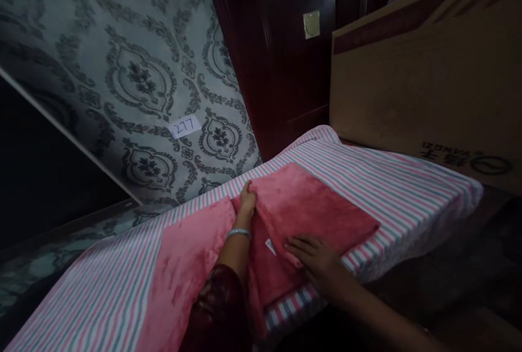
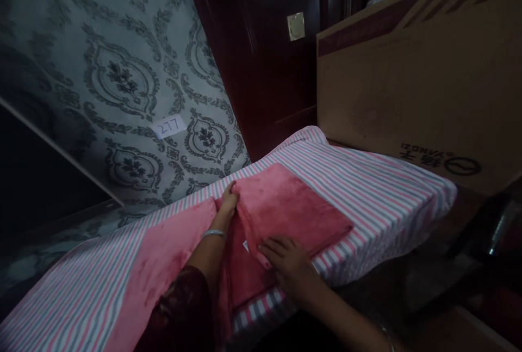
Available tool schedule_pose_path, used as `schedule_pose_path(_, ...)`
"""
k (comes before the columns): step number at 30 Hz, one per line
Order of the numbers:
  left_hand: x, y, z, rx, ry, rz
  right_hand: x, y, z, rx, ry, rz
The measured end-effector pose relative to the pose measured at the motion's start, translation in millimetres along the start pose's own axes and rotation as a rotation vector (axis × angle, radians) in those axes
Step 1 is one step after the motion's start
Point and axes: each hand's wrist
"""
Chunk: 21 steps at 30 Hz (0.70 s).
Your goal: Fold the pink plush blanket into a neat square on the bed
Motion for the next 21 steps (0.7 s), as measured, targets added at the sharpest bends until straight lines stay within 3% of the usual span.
schedule_pose_path(11, 4.3, -5, -2, 0.050, -0.079, 0.221, 16, 14, 1, -0.023, 0.057, -0.050)
schedule_pose_path(15, 5.6, -21, -6, 0.063, -0.102, 0.377, -4, 15, 7, -0.014, 0.174, -0.009)
schedule_pose_path(18, 18.1, -35, -15, 0.173, -0.073, 0.486, -32, -10, 33, 0.055, 0.161, 0.045)
schedule_pose_path(21, 37.4, -34, -29, 0.288, 0.030, 0.632, -44, -59, 65, 0.156, 0.068, -0.096)
Point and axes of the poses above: each hand's wrist, its own z-axis towards the middle knuckle, its own x-axis out of the palm, y = z × x, and after that the axes turned 12 degrees about -z, right-handed
